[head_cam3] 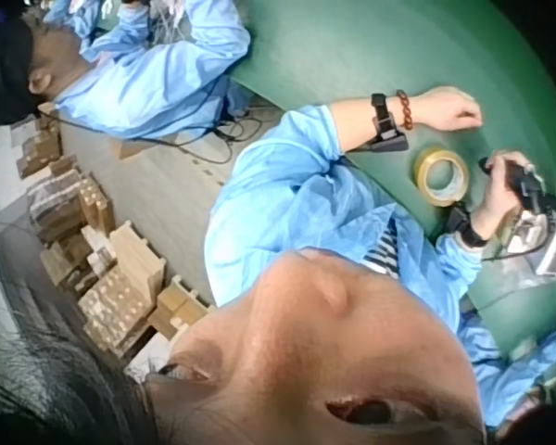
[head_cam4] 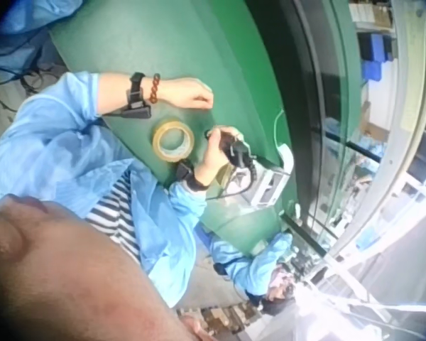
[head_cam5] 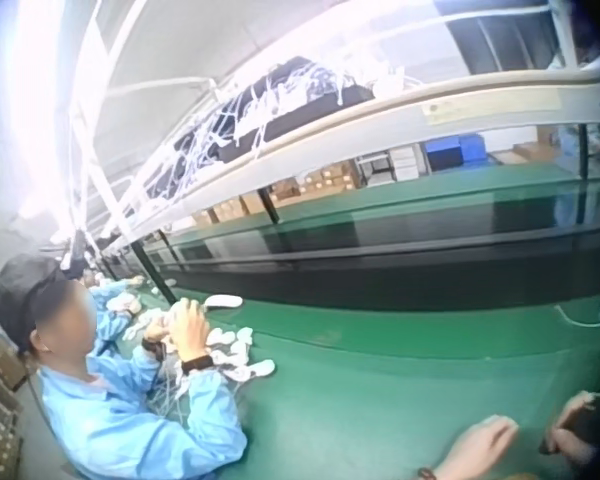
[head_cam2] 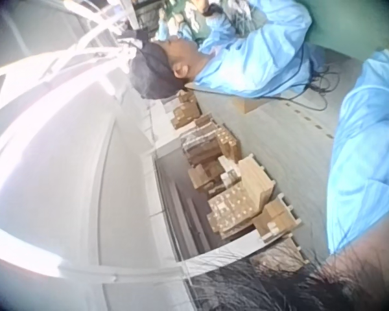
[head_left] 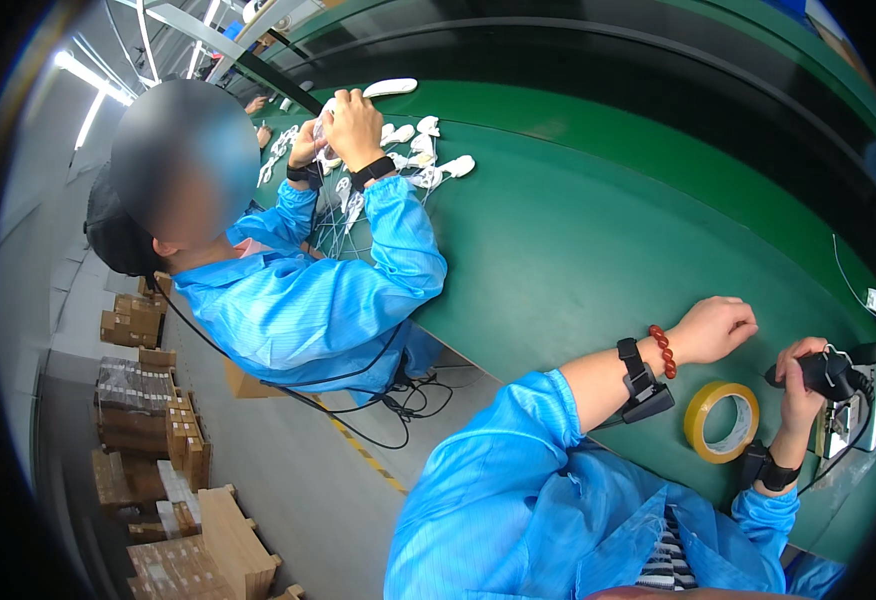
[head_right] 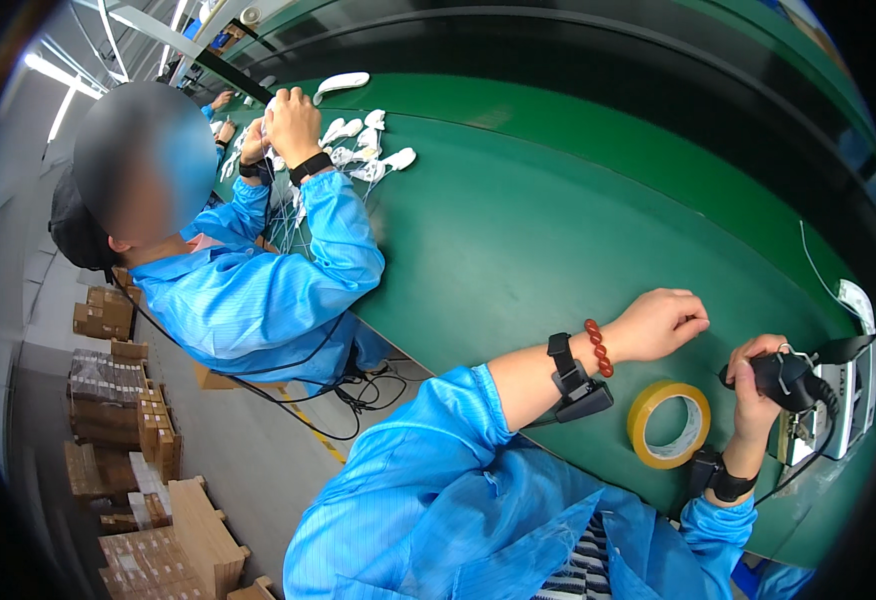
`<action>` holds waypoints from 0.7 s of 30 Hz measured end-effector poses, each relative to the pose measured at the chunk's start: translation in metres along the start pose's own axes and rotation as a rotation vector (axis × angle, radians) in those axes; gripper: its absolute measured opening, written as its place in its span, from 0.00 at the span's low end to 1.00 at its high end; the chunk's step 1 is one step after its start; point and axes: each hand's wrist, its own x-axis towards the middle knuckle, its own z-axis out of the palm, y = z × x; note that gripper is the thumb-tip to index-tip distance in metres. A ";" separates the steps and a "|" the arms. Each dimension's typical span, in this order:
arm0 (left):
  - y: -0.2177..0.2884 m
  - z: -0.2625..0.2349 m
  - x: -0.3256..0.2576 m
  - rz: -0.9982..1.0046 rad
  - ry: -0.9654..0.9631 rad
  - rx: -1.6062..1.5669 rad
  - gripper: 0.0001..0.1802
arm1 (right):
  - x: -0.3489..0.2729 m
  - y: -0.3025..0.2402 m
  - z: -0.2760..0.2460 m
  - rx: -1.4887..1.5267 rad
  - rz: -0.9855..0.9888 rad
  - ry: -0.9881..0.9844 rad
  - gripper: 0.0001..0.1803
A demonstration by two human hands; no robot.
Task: Assembling white plastic housings and securing them with an electric screwdriver on an assembly line.
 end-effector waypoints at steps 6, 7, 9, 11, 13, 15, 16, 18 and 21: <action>-0.003 0.001 0.001 0.031 0.007 -0.007 0.08 | 0.001 -0.001 0.005 -0.070 0.015 -0.021 0.11; -0.002 0.001 0.001 0.025 0.007 -0.016 0.08 | 0.004 0.000 0.006 -0.029 -0.037 0.012 0.11; 0.000 0.001 -0.001 0.020 0.005 -0.006 0.08 | 0.007 0.001 0.001 0.005 -0.087 0.014 0.10; 0.000 0.002 -0.001 0.011 -0.001 0.010 0.08 | 0.008 0.000 0.002 0.001 -0.048 0.094 0.09; 0.001 -0.001 -0.003 0.002 0.002 0.013 0.09 | 0.008 0.002 -0.001 -0.009 0.016 0.181 0.08; 0.001 -0.001 -0.004 -0.006 0.002 0.012 0.09 | 0.005 0.005 -0.002 -0.023 0.026 0.215 0.07; 0.000 0.001 -0.005 -0.006 -0.006 0.018 0.09 | 0.003 0.007 -0.003 -0.037 0.035 0.260 0.07; -0.001 0.002 -0.004 -0.005 -0.013 0.023 0.08 | 0.000 0.011 -0.006 -0.022 0.000 0.229 0.07; -0.002 0.002 -0.005 -0.016 -0.022 0.020 0.08 | -0.006 0.010 -0.002 0.000 -0.025 0.158 0.10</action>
